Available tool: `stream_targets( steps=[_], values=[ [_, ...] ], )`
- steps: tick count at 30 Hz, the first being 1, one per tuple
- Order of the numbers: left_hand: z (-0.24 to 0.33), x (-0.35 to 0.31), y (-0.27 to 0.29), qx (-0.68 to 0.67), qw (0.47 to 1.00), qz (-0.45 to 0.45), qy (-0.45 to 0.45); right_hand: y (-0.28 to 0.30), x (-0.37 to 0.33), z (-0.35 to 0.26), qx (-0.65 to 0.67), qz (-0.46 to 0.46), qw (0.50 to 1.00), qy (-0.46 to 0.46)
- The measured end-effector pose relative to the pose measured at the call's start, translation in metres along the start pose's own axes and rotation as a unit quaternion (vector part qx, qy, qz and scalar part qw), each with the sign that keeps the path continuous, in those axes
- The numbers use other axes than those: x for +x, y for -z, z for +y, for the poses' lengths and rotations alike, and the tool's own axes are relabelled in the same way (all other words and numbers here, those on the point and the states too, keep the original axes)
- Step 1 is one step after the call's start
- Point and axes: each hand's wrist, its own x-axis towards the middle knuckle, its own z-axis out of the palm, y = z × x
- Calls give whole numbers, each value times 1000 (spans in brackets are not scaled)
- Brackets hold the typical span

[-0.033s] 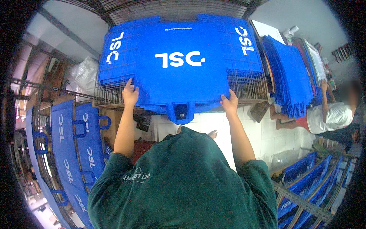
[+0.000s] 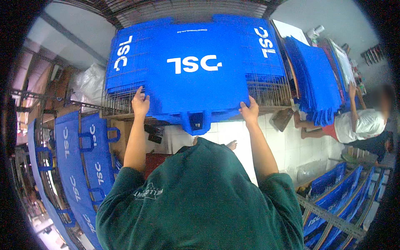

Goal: The person repeatedly picks up blue tote bags from a pile on a table and places them into a metal wire rack. The person handles the bags one at a time, folding them slightly to fit them into the rack. Another person is visible in the background also handling similar bags.

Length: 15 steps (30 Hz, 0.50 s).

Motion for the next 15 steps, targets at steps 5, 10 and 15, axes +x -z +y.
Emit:
stream_targets(
  steps=[5,10,15],
  values=[
    [-2,-7,3,-13,999,-10,30,1,1,10,-67,18,998,9],
    [11,-13,6,-20,999,-13,47,-1,-4,10,-73,54,993,71],
    [1,-11,4,-41,998,-1,40,-4,-8,5,-66,44,995,67]
  ],
)
